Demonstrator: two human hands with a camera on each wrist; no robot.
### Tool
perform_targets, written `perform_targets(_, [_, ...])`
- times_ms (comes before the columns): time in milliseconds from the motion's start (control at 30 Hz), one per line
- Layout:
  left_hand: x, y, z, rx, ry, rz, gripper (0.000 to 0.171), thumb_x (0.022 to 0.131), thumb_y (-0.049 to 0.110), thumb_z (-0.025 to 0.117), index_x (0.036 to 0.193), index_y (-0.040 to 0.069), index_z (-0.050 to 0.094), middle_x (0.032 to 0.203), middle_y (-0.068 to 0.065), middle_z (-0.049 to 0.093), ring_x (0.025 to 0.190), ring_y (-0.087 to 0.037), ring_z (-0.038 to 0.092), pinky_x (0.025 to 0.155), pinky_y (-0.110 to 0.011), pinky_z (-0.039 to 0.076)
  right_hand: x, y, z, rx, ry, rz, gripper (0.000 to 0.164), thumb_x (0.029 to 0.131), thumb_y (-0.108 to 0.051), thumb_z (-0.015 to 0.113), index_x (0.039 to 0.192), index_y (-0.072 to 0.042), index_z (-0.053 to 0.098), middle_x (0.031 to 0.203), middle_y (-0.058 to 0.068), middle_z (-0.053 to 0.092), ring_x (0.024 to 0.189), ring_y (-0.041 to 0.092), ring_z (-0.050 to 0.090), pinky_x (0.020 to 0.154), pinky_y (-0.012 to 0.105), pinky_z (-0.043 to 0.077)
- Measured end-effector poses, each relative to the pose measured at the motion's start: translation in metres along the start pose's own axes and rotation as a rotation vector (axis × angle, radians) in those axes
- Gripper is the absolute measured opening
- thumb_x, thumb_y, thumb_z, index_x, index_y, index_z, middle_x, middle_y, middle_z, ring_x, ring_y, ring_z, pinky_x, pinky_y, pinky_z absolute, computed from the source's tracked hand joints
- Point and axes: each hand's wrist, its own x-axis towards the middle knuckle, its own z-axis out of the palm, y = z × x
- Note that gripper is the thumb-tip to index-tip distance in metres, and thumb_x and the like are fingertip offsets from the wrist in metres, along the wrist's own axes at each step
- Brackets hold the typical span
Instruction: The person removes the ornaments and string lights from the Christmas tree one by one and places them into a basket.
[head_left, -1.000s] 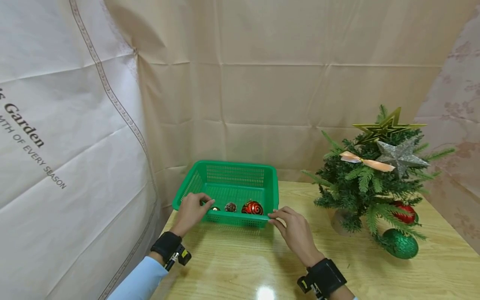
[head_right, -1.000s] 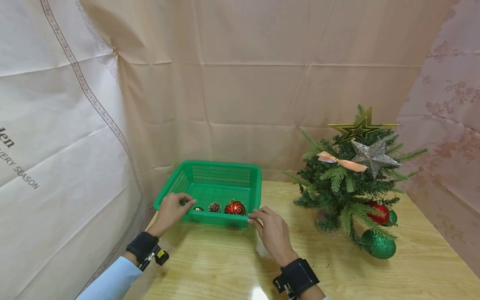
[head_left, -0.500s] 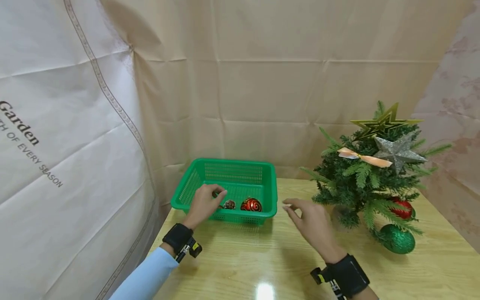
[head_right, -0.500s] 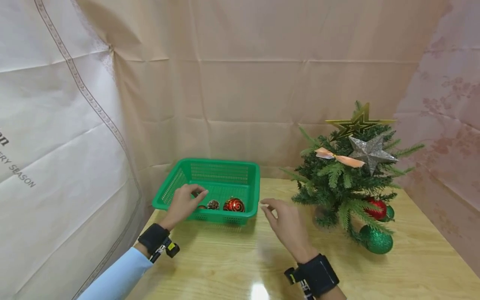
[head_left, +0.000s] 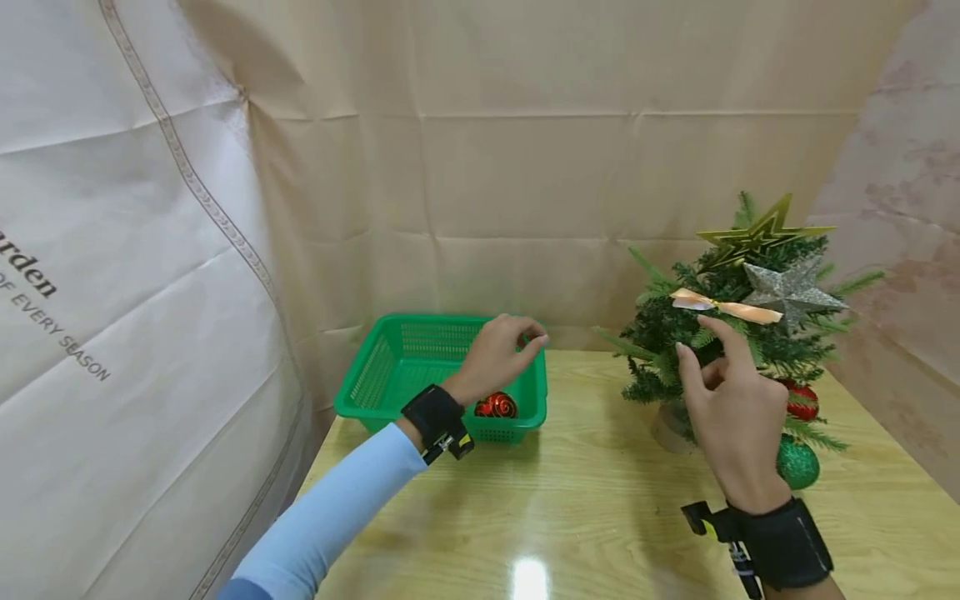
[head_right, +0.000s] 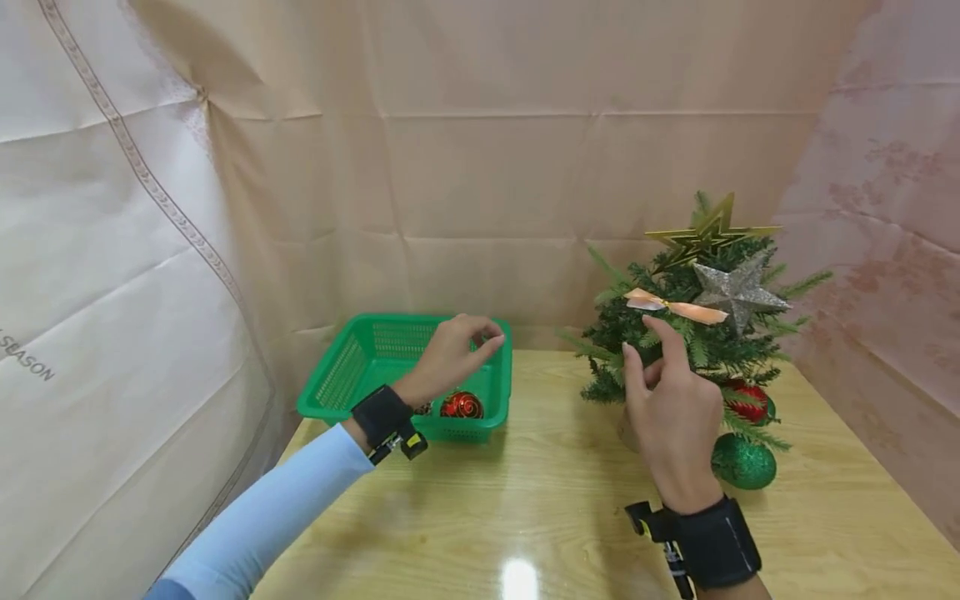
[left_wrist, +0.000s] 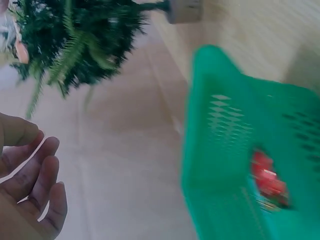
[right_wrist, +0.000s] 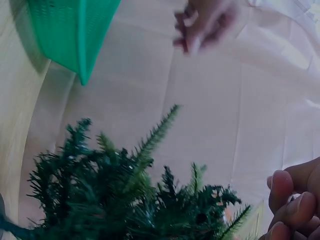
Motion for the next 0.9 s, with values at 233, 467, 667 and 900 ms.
perform_targets(233, [0.04,0.034,0.011,0.018,0.007,0.106,0.017,0.106,0.019,0.063,0.11,0.01,0.076,0.1,-0.002,0.073,0.091,-0.019,0.064,0.08,-0.026,0.047,-0.005,-0.003,-0.012,-0.008,-0.024,0.038,0.035,0.102,-0.019,0.068,0.135,-0.005,0.065,0.056,0.0,0.052,0.044,-0.002,0.014,0.044,0.03,0.014])
perform_targets(467, [0.058,0.05,0.024,-0.001,0.013,0.141,0.017,0.105,0.019,0.063,0.112,0.009,0.074,0.103,-0.002,0.072,0.091,-0.019,0.064,0.079,-0.024,0.046,-0.007,0.001,-0.024,0.0,0.018,0.043,0.03,0.102,-0.018,0.068,0.128,-0.004,0.069,0.057,0.002,0.051,0.048,-0.002,0.021,0.048,0.027,0.016])
perform_targets(667, [0.07,0.066,0.034,-0.021,0.018,0.173,0.015,0.105,0.021,0.064,0.111,0.011,0.074,0.102,0.0,0.071,0.09,-0.015,0.065,0.08,-0.02,0.045,-0.005,0.017,-0.042,0.133,0.146,0.169,0.027,0.104,-0.018,0.064,0.127,-0.005,0.071,0.065,-0.012,0.051,0.057,-0.011,0.034,0.06,0.022,0.024])
perform_targets(900, [0.09,0.079,0.044,0.067,0.025,0.225,0.027,0.104,0.024,0.066,0.126,0.01,0.071,0.115,-0.004,0.07,0.103,-0.013,0.062,0.086,-0.019,0.046,-0.002,0.027,-0.047,0.111,0.043,0.159,0.034,0.102,-0.02,0.069,0.134,-0.007,0.068,0.077,0.005,0.061,0.067,-0.011,0.041,0.067,0.024,0.035])
